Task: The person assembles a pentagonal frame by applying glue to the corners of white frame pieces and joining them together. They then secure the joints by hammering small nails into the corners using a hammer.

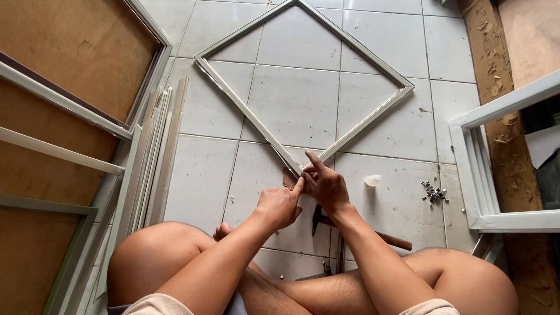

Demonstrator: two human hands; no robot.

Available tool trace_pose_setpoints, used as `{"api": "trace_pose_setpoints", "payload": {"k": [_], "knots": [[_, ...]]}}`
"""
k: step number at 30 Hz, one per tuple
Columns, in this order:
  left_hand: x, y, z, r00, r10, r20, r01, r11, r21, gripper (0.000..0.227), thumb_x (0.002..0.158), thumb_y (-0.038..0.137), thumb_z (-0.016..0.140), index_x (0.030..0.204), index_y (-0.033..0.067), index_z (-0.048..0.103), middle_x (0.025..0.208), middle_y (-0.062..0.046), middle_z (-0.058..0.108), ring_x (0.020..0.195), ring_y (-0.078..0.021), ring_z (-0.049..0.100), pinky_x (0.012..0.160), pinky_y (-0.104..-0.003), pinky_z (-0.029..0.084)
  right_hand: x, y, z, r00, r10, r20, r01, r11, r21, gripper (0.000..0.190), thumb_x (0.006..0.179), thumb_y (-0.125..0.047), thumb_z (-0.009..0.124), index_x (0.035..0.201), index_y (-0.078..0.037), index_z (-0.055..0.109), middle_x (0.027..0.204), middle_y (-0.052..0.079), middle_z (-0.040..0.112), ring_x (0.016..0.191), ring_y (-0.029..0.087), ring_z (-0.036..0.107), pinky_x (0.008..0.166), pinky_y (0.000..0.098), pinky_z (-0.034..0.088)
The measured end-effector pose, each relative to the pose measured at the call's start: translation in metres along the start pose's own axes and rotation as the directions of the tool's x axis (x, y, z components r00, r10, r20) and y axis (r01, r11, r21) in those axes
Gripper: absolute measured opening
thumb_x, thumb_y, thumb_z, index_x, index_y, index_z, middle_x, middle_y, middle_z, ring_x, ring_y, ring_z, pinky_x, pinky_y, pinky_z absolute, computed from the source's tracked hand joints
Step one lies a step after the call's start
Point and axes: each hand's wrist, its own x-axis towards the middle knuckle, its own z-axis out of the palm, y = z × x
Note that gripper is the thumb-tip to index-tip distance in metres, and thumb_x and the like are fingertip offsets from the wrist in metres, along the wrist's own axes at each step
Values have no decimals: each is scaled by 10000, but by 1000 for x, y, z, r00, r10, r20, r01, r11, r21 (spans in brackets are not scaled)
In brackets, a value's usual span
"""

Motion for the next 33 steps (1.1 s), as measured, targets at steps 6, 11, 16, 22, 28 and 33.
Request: {"api": "trace_pose_setpoints", "payload": {"k": [6,11,16,22,28,33], "knots": [[0,-1,3,1000,13,8,-13,1000,-3,811,937,398,615,1616,106,282,895,-192,745,916,-384,757,766,-555,598,0,-3,-3,1000,18,6,-18,1000,15,667,875,-119,741,1493,-259,534,906,-11,802,789,254,759,704,434,599],[1,-1,3,1000,11,6,-11,1000,9,819,937,399,618,1618,106,271,905,-188,745,923,-381,756,772,-549,597,0,-2,-2,999,33,10,-33,999,8,671,867,-125,747,1493,-248,538,908,-12,805,782,244,763,702,416,603],[0,1,3,1000,12,13,-12,1000,8,833,938,395,618,1622,98,248,921,-196,743,940,-394,751,785,-559,592,-1,-5,-11,998,65,2,-65,998,-5,651,868,-148,754,1480,-247,557,919,-10,809,783,232,768,701,399,610],[-11,5,-1,999,-1,38,1,1000,21,829,954,376,621,1627,103,220,980,-194,749,1001,-388,744,832,-550,587,-12,-28,-82,887,362,288,-306,926,-220,243,868,-473,727,1089,-379,759,889,-134,799,837,174,777,752,387,604],[-10,3,11,1000,11,-9,-10,998,58,879,920,357,660,1635,141,195,947,-184,754,950,-376,757,810,-547,593,-48,-11,-94,684,454,570,-160,857,-491,357,673,-563,842,935,-330,777,998,-63,753,1032,247,728,858,467,598],[-10,-1,17,1000,23,-20,-22,999,29,848,942,306,642,1639,130,192,961,-192,753,964,-381,756,808,-530,591,-40,-31,-98,799,485,355,-376,864,-335,256,970,-551,580,1190,-429,630,1040,-75,801,1047,231,751,910,475,576]]}}
